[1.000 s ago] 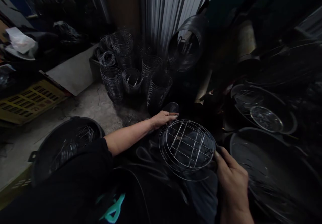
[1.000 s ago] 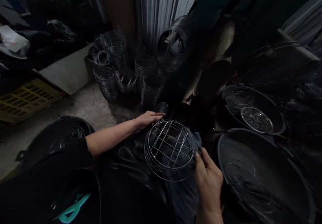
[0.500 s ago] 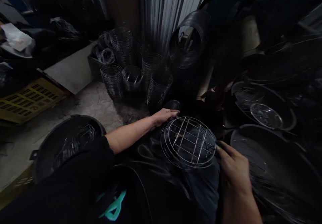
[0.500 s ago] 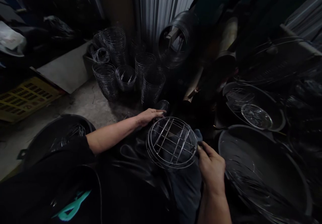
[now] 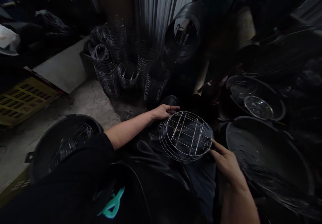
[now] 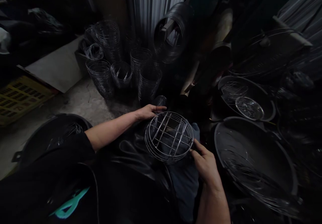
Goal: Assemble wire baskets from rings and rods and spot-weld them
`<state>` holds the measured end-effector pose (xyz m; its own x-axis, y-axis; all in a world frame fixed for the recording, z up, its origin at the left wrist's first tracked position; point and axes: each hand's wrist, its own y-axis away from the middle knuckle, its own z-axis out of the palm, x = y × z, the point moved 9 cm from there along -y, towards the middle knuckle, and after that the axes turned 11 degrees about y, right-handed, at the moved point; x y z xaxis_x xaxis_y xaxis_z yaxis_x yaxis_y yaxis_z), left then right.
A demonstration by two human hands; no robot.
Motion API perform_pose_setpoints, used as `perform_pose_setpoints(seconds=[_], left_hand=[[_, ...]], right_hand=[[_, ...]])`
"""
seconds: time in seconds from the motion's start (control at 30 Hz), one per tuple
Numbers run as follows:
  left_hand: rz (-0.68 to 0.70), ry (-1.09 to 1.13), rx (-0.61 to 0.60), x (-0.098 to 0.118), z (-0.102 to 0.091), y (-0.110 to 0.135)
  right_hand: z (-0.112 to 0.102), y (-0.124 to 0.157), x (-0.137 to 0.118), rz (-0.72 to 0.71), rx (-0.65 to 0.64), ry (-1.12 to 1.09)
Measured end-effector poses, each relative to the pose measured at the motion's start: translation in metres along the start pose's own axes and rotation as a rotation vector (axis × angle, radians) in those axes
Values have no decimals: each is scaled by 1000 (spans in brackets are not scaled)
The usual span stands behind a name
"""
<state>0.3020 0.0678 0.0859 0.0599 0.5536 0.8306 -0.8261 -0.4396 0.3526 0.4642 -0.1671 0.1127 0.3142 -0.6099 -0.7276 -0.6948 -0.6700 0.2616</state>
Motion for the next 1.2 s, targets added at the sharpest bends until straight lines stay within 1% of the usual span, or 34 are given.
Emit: perform_pose_setpoints(seconds=[0.07, 0.1, 0.2, 0.27, 0.33, 0.37, 0.4, 0.43, 0.5, 0.6, 0.67, 0.77, 0.87, 0.97, 1.07, 1.13, 1.2], left_hand=[[3, -37, -35, -1, -1, -3], [2, -58, -50, -2, -2, -3], [-23, -131, -102, -1, -7, -3], [-43, -221, -218, 2, -4, 3], [-27, -350, -391, 5, 5, 15], [4, -429, -462, 7, 9, 21], [45, -511, -501, 9, 12, 26], [87, -596, -514, 10, 14, 31], [148, -743, -485, 10, 17, 37], [185, -838, -446, 8, 22, 45], [211, -852, -421, 9, 23, 48], [237, -839, -343, 12, 19, 48], [226, -805, -312, 8, 17, 46], [186, -745, -302, 8, 13, 47], [75, -535, -319, 14, 8, 48], [11, -383, -243, 24, 1, 42], [-2, -331, -117, 37, -6, 31]], right_hand=[[2, 0, -5, -70, -32, 71], [2, 0, -5, -74, -45, 89], [4, 5, -1, 6, -123, 14], [11, 13, 1, 60, -226, -97], [19, 21, 1, 74, -310, -194], [21, 25, 1, 69, -328, -227], [23, 27, 2, 67, -326, -250], [24, 28, 3, 72, -311, -266], [26, 30, 8, 94, -271, -283], [28, 30, 12, 121, -236, -267], [29, 29, 12, 135, -231, -270], [29, 28, 13, 189, -199, -275], [28, 25, 15, 230, -149, -243], [30, 25, 14, 226, -144, -247], [34, 29, 9, 185, -173, -259], [37, 32, 3, 150, -187, -251], [40, 34, -4, 107, -188, -237]])
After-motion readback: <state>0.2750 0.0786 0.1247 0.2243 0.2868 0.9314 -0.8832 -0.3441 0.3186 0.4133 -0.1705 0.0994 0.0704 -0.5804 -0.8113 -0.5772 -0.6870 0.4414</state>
